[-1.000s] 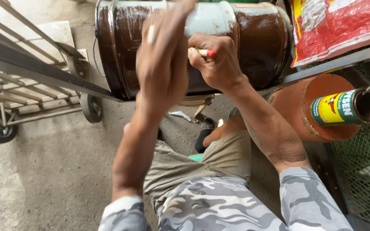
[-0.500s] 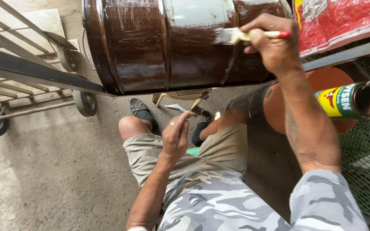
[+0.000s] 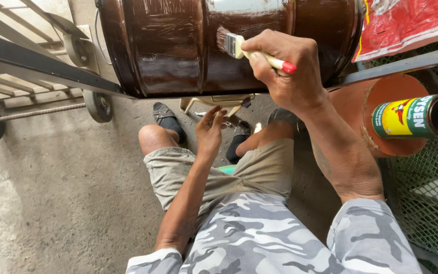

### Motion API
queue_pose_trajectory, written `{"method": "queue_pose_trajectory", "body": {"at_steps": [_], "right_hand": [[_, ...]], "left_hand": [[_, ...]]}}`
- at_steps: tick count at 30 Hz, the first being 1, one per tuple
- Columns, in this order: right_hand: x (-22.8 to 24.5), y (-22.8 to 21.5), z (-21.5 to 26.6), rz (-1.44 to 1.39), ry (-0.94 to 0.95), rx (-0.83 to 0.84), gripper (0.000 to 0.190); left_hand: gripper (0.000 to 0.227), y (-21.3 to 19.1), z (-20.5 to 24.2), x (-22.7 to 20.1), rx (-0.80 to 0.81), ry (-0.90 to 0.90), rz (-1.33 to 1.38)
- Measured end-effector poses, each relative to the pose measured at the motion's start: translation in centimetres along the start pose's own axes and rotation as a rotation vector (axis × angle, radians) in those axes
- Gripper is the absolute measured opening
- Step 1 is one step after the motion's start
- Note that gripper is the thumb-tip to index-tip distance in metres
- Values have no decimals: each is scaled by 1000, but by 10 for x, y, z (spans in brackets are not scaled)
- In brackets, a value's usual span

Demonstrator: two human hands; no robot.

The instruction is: The person paints a large metal barrel with dark brown paint using a brush. They repeatedly dip the brush into a paint can and apply paint to the barrel's surface, rotating it slightly to cover more area.

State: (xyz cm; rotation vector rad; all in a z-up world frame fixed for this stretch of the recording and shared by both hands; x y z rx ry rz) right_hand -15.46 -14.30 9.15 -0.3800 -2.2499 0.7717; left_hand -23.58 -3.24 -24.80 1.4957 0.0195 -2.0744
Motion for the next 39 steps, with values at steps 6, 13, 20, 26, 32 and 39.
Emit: {"method": "queue_pose_trajectory", "body": {"at_steps": [6, 13, 20, 26, 32, 39], "right_hand": [[-29, -14, 4, -129, 154, -29, 17], [-34, -84, 41, 394, 19, -67, 9], [7, -10, 31, 353, -82, -29, 14], [35, 41, 26, 18, -6, -40, 17], [5, 24, 39, -114, 129, -87, 21], [-15, -46, 83, 273, 61, -133, 13]], "left_hand": [[37, 15, -16, 10, 4, -46, 180], [34, 15, -20, 8, 8, -41, 206], [31, 18, -22, 10, -31, -124, 179], [29, 20, -29, 13, -49, -73, 204], [31, 17, -26, 16, -62, -51, 161], [32, 20, -34, 21, -65, -26, 182]]}}
Point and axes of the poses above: each hand's wrist, its own z-axis away from the middle knuckle, its own y-axis out of the palm, x = y × z, the point moved 7 cm from there along -z, towards the middle knuckle, and after that the axes turned 10 degrees about -x, right-handed, at the moved point
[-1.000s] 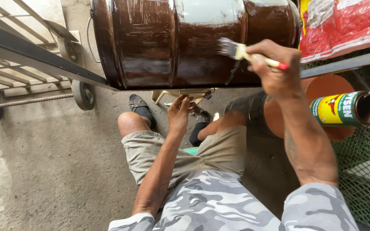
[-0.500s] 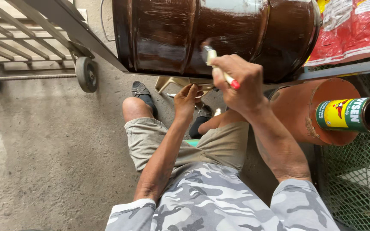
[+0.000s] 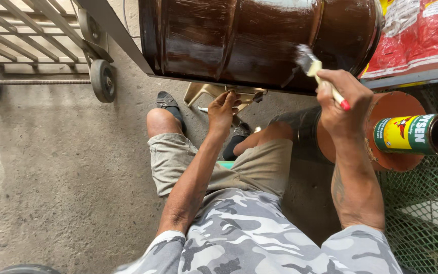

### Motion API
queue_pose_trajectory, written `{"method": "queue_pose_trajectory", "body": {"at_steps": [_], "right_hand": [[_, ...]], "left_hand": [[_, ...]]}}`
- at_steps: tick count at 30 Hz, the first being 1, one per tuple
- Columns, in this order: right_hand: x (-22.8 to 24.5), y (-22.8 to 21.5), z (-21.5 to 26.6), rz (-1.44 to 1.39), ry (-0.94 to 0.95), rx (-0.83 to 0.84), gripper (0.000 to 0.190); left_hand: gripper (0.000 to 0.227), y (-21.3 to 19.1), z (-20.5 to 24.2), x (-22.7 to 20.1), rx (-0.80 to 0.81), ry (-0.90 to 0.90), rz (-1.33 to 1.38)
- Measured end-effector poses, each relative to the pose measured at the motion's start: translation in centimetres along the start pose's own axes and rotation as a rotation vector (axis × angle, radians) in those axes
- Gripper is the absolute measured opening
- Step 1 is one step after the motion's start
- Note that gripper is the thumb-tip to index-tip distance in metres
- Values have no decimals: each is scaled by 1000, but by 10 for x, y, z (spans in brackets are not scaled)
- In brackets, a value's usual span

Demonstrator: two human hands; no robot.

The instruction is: The person paints a large metal barrel with dark brown paint using a brush. They repeatedly dip the brush into a paint can and apply paint to the barrel's surface, rotating it slightly to cover more area.

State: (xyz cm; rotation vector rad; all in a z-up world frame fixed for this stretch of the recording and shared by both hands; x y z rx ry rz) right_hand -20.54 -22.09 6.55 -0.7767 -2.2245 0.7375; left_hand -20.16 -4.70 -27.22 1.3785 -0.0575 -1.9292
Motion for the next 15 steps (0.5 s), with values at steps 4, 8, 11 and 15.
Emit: {"method": "queue_pose_trajectory", "body": {"at_steps": [4, 8, 11, 15], "right_hand": [[17, 0, 17, 134, -83, -34, 18], [53, 59, 28, 46, -152, -47, 18], [82, 98, 33, -28, -219, -48, 23], [89, 106, 45, -165, -220, -18, 24]], "left_hand": [[30, 0, 0, -2, -22, 5, 12], [30, -4, -3, 8, 18, 24, 14], [27, -7, -9, 18, 40, 26, 87], [25, -9, -16, 20, 109, 87, 201]]}}
Point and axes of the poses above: each hand's wrist, its own z-axis away from the middle knuckle, its own y-axis out of the palm, x = y × z, the point moved 7 cm from there along -z, towards the middle knuckle, and after that the axes turned 10 degrees about -x, right-handed, at the moved point
